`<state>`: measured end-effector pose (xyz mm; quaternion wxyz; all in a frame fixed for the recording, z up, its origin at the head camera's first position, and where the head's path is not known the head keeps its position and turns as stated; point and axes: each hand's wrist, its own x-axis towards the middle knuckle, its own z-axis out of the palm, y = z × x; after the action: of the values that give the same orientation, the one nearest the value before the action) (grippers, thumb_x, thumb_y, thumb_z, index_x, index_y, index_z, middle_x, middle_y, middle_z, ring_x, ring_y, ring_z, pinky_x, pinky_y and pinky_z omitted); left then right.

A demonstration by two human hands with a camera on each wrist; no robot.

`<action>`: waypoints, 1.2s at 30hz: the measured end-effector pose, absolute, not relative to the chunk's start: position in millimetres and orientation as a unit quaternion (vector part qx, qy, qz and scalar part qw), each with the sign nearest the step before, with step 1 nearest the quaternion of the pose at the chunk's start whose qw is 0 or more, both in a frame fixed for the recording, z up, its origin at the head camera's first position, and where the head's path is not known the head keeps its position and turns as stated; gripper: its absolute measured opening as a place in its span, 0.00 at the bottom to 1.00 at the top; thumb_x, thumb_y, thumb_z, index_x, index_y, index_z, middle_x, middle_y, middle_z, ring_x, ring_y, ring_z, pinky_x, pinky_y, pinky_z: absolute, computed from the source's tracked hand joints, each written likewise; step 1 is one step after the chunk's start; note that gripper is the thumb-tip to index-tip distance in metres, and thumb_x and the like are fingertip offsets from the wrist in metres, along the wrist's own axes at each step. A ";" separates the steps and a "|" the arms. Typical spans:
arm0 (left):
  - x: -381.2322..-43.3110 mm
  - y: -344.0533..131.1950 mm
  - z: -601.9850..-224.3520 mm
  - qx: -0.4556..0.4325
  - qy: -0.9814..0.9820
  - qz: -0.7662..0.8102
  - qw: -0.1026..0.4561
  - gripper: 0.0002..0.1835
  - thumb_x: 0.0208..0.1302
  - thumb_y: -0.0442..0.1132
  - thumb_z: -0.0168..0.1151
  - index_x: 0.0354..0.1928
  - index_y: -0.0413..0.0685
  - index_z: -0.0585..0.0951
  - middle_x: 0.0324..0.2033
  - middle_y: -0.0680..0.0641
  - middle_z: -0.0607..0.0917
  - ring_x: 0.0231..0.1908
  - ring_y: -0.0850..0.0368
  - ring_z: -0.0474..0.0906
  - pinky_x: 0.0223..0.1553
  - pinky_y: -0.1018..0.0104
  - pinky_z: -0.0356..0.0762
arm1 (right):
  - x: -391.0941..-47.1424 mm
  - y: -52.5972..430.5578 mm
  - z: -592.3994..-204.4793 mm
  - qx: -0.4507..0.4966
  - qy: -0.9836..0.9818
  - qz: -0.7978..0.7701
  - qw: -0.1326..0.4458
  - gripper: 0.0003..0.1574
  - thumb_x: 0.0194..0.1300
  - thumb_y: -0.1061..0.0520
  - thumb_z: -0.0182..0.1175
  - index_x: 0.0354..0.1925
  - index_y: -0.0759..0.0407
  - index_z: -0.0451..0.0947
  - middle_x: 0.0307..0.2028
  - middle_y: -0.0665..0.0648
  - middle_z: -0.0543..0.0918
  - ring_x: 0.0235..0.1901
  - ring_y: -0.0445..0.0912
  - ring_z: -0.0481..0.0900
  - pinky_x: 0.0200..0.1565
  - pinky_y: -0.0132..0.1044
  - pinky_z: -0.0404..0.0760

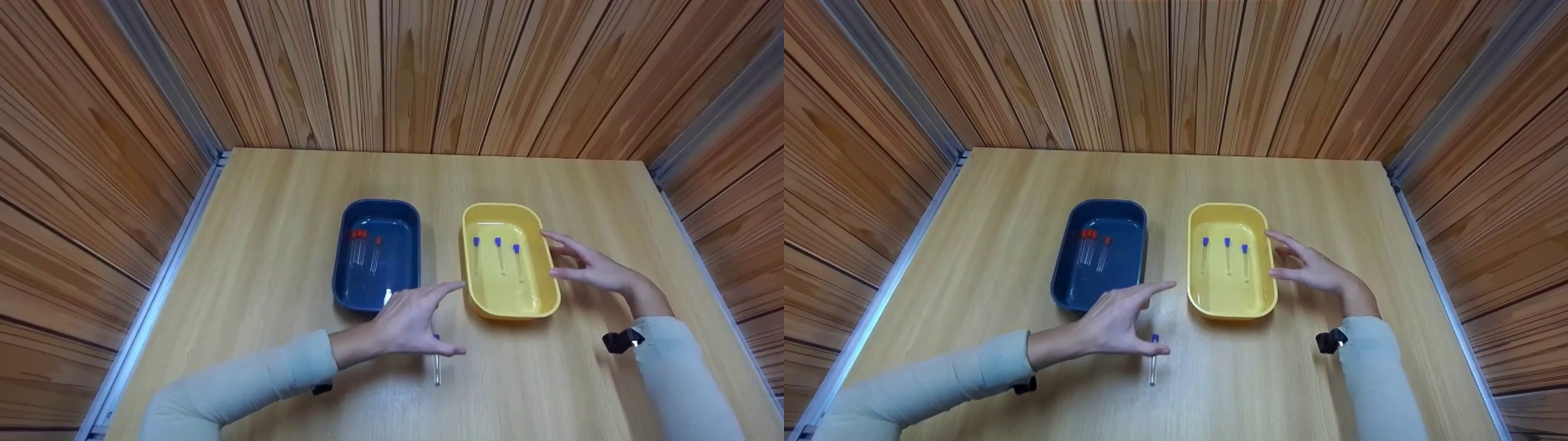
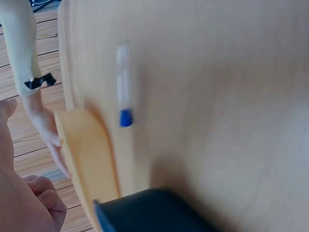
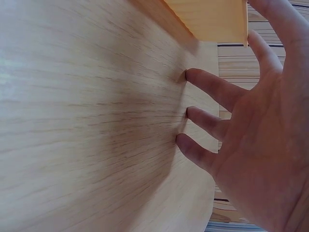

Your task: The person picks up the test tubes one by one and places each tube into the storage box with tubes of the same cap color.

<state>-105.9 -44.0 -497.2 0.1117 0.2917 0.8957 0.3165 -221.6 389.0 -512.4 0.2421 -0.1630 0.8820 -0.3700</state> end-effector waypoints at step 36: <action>-72.6 -55.6 -574.5 0.254 0.924 0.236 0.160 0.52 0.49 0.73 0.86 0.76 0.64 0.80 0.55 0.53 0.88 0.42 0.65 0.77 0.43 0.74 0.76 | -222.0 391.2 -513.2 -0.163 0.882 -0.368 0.246 0.60 0.82 0.44 0.67 0.94 0.39 0.42 0.93 0.67 0.46 0.88 0.78 0.52 0.79 0.91 0.48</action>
<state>-72.6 -55.6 -574.5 0.1596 0.2538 0.9244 0.2358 -222.0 391.2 -513.2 0.2455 -0.1635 0.8818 -0.3681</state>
